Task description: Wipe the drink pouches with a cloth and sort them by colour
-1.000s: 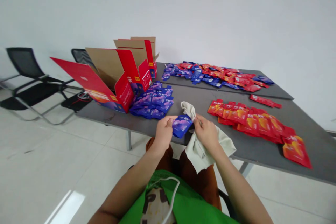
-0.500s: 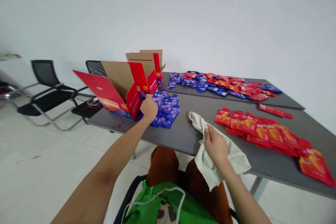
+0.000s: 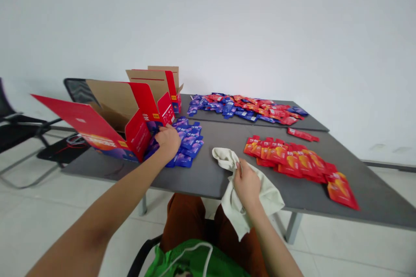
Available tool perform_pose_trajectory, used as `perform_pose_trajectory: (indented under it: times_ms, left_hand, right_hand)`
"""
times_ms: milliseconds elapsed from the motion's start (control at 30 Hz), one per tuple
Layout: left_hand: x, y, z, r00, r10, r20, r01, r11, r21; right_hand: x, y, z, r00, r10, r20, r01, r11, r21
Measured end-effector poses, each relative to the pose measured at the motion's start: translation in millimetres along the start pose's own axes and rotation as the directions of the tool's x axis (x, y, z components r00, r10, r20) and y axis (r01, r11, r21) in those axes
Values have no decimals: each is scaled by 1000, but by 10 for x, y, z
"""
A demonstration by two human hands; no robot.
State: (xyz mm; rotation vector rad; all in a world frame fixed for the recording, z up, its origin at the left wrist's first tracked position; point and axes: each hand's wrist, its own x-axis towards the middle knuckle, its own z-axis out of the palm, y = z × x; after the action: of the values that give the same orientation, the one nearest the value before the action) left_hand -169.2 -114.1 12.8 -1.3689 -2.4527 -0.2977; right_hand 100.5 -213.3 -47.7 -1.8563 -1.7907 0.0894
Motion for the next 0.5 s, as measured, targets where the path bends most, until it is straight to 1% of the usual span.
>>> perform_pose_trajectory:
  times_ms: [67,100,133,200,267,333,433,500]
  left_hand:
    - [59,25,-180,994,9,109,-9,1000,-1]
    - [87,41,-281,989,26,146,-25,1000,-12]
    - [113,63,-381,986,46,158,-42,999,-29]
    - [157,133,-546,990,90,109,-83,994,-70]
    - [208,242,-618,990,124,63,-117,988,-102]
    - [284,374,-573,981,172,87,-160,979,-125]
    - [464,581,-356,944,295,147,-271,949,-161]
    - [632,739,-202,924,346,163,-314,930,-191]
  right_hand:
    - [-2,-2,13,999,-42,-8,42,999,8]
    - [0,-2,21,997,-72,-12,72,997,9]
    - [4,-1,31,995,-104,-13,104,995,7]
    - [14,2,52,987,-159,-10,159,987,5]
    - [23,11,75,980,-200,-8,200,980,6]
    - [27,28,98,973,-230,-15,230,973,13]
    - [16,68,132,968,-249,-37,250,967,38]
    - [4,92,149,966,-254,-48,256,965,60]
